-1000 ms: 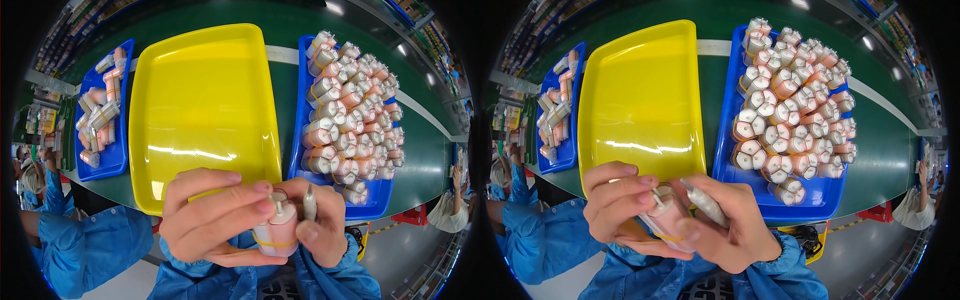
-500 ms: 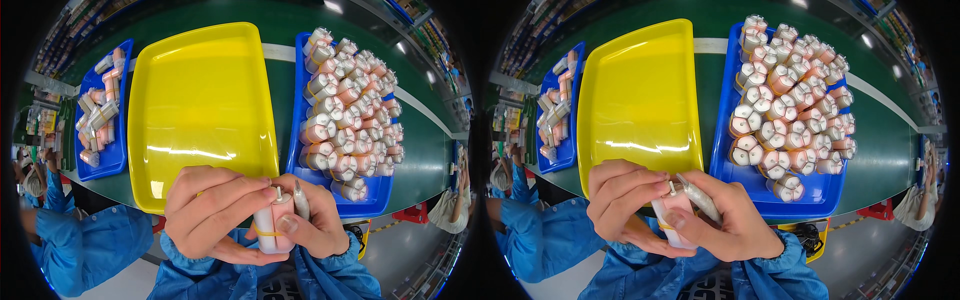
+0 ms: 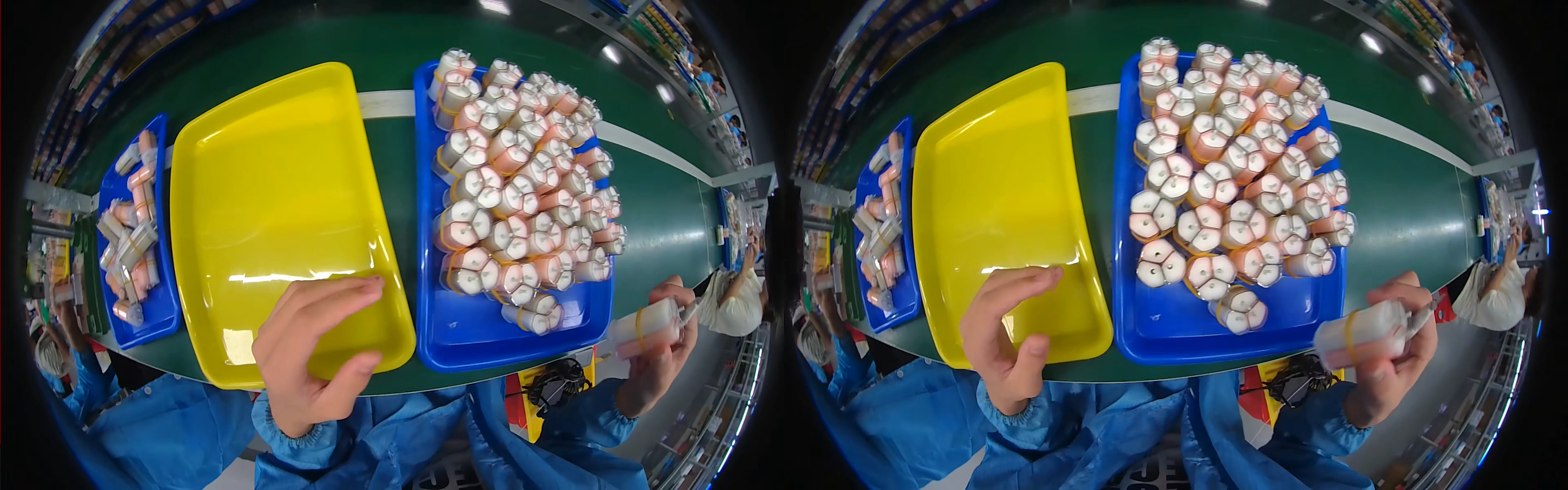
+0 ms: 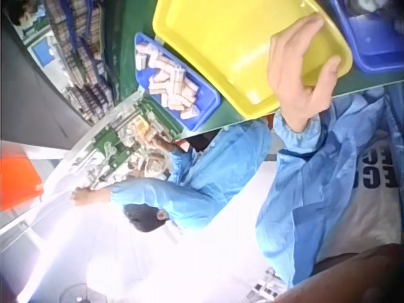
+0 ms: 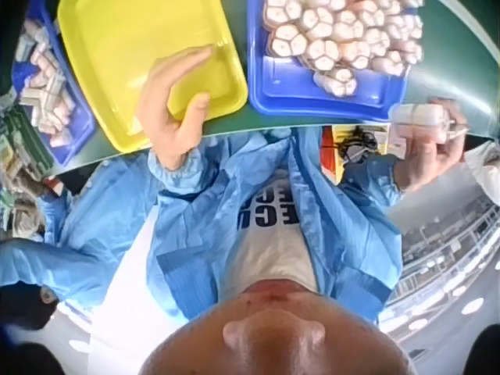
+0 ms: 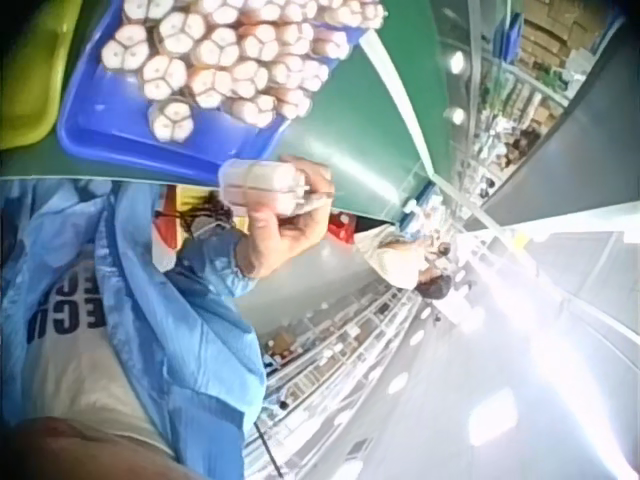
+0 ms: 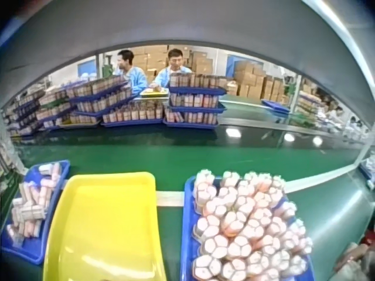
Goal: The person repeatedly picks up small cylindrical objects from a blue tray, secures them with rubber bands, and places them into a yellow tray. The person handles the cylinders one at a time, using both hands to wrap the bands around the middle of each cylinder before transferring it to the other tray.
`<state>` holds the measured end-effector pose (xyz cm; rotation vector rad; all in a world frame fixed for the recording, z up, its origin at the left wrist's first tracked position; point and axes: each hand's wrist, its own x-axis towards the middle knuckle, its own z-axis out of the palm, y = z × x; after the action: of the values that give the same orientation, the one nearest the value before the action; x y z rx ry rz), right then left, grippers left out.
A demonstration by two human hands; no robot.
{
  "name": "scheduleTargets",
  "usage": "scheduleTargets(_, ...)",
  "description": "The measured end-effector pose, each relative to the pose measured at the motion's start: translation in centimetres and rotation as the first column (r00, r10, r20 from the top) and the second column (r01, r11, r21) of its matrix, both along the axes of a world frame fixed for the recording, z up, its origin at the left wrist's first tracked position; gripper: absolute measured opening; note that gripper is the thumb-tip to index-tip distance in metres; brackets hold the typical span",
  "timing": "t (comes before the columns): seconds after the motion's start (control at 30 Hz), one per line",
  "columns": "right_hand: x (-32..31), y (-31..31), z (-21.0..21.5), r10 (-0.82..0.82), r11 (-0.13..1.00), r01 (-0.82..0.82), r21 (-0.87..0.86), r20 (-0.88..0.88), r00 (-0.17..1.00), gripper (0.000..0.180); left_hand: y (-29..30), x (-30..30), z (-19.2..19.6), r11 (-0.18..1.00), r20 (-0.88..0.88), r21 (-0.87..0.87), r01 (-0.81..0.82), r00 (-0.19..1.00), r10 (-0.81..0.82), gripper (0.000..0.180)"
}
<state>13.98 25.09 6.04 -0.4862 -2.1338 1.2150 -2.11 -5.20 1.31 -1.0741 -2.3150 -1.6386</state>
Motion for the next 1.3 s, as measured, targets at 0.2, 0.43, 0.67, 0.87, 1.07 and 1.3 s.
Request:
scheduleTargets(0.2,0.9,-0.1,-0.3,0.113,0.979,-0.175,0.102,0.441,0.89,0.049,0.4,0.2,0.0,0.997,0.094,-0.073,-0.023,0.995,0.029,0.028)
scheduleTargets(0.43,-1.9,-2.8,-0.7,0.115,0.949,-0.244,0.202,0.498,0.859,0.043,0.8,0.4,0.0,0.992,0.122,-0.117,-0.044,0.991,0.058,0.021)
scheduleTargets(0.67,-1.9,-2.6,-1.8,0.111,0.975,-0.185,0.126,0.445,0.889,0.042,1.1,0.6,-0.1,0.99,0.115,-0.129,-0.055,0.991,0.07,0.019)
scheduleTargets(0.87,0.6,-1.9,-3.6,-0.022,0.989,0.044,-0.139,0.158,0.987,0.046,1.1,0.7,0.0,0.986,0.122,-0.16,-0.046,0.99,0.066,0.017)
scheduleTargets(1.07,1.9,-3.4,-3.9,0.074,0.328,-0.402,-0.855,-0.401,0.913,0.062,1.7,0.7,0.1,0.977,0.163,-0.211,-0.017,0.985,0.053,0.017)
scheduleTargets(1.3,0.1,-4.7,-4.0,-0.041,-0.611,-0.444,-0.656,-0.533,0.845,0.075,2.2,0.9,0.1,0.964,0.308,-0.267,0.002,0.948,0.083,0.015)
